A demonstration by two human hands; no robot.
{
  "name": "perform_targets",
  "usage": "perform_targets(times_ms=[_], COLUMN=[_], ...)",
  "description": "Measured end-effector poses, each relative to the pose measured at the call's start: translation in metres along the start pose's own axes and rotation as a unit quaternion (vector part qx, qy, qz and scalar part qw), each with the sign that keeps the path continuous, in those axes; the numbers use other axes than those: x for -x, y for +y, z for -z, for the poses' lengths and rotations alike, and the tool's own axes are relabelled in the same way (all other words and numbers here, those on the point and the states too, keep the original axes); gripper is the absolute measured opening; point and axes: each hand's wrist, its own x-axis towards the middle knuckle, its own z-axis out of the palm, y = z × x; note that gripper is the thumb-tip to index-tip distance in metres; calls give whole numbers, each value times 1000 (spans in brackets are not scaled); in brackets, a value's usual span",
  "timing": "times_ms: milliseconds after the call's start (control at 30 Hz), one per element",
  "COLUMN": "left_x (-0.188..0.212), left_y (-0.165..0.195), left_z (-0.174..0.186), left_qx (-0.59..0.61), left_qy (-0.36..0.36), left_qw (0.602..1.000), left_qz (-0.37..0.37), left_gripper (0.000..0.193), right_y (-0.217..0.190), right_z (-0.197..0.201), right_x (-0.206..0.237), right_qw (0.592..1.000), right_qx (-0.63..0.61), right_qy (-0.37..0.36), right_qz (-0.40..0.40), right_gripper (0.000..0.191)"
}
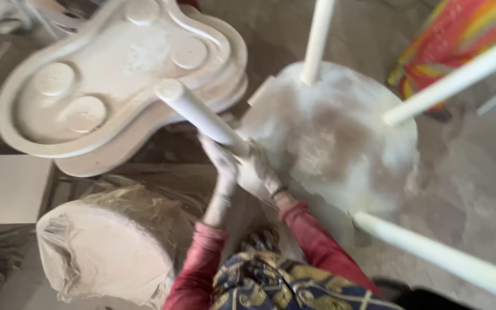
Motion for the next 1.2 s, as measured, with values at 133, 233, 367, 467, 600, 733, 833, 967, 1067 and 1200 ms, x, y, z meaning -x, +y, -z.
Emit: perform_targets(times_ms=[133,233,367,467,600,733,833,967,1067,1200], left_x=[-80,-96,-58,-16,4,6,7,8,6,5], left_y=[53,82,75,39,0,-14,-15,-17,-18,-19], left_z=[26,14,-3,-14,-6,-4,-5,-4,-4,-8], left_qx=[-40,15,-74,82,103,97,95,121,114,122], left_qy=[-19,-68,-25,-30,-52,-52,-53,-52,-54,-38], left_qw=[989,982,974,995,989,992,992,988,989,988], left_qz=[-138,-178,-214,-55,87,67,62,78,73,82], left_gripper=[75,82,84,90,71,67,67,69,69,69], right_y=[-2,-3,-7,-10,-10,-8,-7,-5,-1,2], right_z=[5,11,15,15,16,20,19,11,7,6], right_x=[3,4,0,-4,-5,0,2,0,-1,2], right_qw=[925,938,899,935,975,905,944,942,918,974], right_qx=[-354,-314,-403,-318,-152,-382,-300,-300,-351,-189], right_qy=[60,142,55,35,152,34,93,100,54,111], right_qz=[-123,-34,-162,-154,47,-184,-97,-111,-175,-57], right_gripper=[39,41,44,44,45,42,40,36,32,33])
